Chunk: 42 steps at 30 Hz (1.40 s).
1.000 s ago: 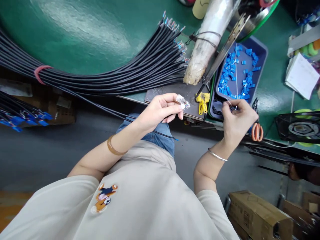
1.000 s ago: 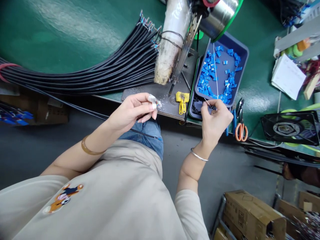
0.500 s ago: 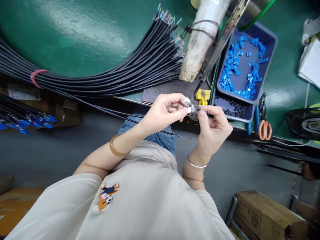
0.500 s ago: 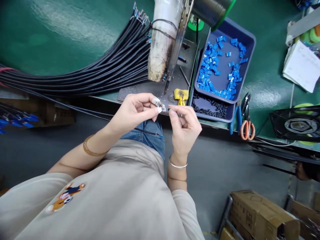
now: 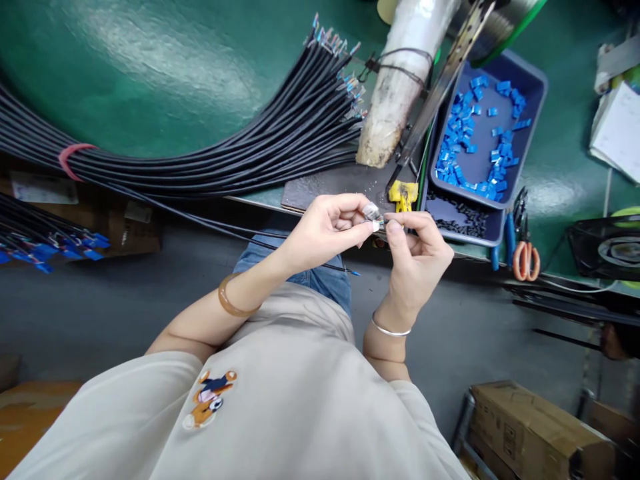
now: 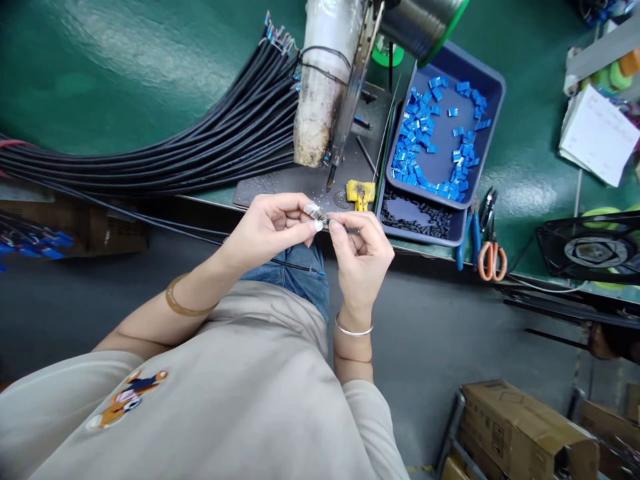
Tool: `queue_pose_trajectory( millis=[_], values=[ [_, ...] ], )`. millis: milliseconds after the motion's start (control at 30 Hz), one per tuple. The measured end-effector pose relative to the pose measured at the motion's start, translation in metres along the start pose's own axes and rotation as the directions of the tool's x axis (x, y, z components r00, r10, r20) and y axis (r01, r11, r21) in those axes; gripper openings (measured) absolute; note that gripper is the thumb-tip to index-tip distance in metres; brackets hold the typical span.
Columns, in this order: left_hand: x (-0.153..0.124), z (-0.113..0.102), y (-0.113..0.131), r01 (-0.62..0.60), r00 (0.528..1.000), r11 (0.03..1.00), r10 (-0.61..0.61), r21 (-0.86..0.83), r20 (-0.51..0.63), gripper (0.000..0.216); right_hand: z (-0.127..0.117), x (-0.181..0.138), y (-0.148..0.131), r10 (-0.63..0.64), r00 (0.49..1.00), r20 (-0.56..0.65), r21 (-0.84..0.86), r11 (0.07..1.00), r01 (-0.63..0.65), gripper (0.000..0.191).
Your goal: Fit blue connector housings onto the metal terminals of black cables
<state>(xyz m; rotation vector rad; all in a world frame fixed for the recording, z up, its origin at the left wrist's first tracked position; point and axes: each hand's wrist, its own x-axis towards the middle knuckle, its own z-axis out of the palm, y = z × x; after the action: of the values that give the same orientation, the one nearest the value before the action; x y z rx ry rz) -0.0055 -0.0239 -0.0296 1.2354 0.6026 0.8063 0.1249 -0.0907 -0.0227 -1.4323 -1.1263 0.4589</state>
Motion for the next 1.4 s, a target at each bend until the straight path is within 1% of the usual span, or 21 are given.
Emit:
queue_pose_trajectory(
  millis=[167, 400, 600, 733, 867, 967, 1100, 1233, 1333, 1400],
  values=[
    [-0.001, -0.001, -0.002, -0.003, 1.000, 1.000, 0.003, 0.006, 0.030, 0.008, -0.001, 0.000, 0.000, -0.015, 1.000, 0.011, -0.031, 0.999, 0.015, 0.005],
    [-0.002, -0.002, -0.004, -0.021, 1.000, 0.999, 0.020, 0.049, 0.023, 0.009, -0.001, -0.001, 0.003, 0.007, 1.000, 0.004, 0.009, 1.000, -0.007, 0.005],
    [-0.002, -0.003, -0.003, -0.017, 0.999, 0.999, 0.015, 0.047, 0.048, 0.012, 0.000, -0.002, 0.004, 0.023, 1.000, -0.020, 0.022, 1.000, -0.022, 0.005],
    [-0.002, -0.004, -0.005, -0.015, 0.998, 0.999, 0.012, 0.050, 0.061, 0.013, -0.002, -0.002, 0.002, 0.013, 1.000, 0.009, 0.014, 1.000, -0.013, 0.004],
    [-0.003, -0.004, -0.006, 0.009, 0.998, 0.999, -0.012, 0.046, 0.064, 0.012, -0.008, -0.001, 0.001, 0.026, 0.998, 0.058, -0.051, 0.998, -0.023, 0.003],
    [-0.004, -0.004, -0.007, 0.024, 0.999, 0.998, -0.025, 0.057, 0.025, 0.014, -0.011, -0.001, 0.001, 0.053, 0.996, 0.068, -0.140, 0.989, -0.043, 0.008],
    [-0.005, -0.005, -0.007, 0.004, 1.000, 0.998, -0.003, 0.068, -0.013, 0.016, -0.011, -0.003, 0.002, 0.103, 0.994, 0.030, -0.183, 0.978, -0.096, 0.013],
    [-0.005, -0.006, -0.009, -0.048, 0.999, 0.993, 0.050, 0.110, -0.017, 0.015, -0.011, -0.003, 0.002, 0.155, 0.987, 0.050, -0.166, 0.975, -0.145, 0.013],
    [-0.006, -0.006, -0.011, -0.114, 0.991, 0.968, 0.127, 0.226, -0.045, 0.015, -0.013, -0.001, 0.000, 0.171, 0.981, 0.097, -0.172, 0.973, -0.152, 0.012],
    [-0.006, -0.006, -0.012, -0.157, 0.981, 0.933, 0.184, 0.325, -0.053, 0.014, -0.015, 0.000, -0.001, 0.163, 0.978, 0.133, -0.212, 0.968, -0.133, 0.010]
  ],
)
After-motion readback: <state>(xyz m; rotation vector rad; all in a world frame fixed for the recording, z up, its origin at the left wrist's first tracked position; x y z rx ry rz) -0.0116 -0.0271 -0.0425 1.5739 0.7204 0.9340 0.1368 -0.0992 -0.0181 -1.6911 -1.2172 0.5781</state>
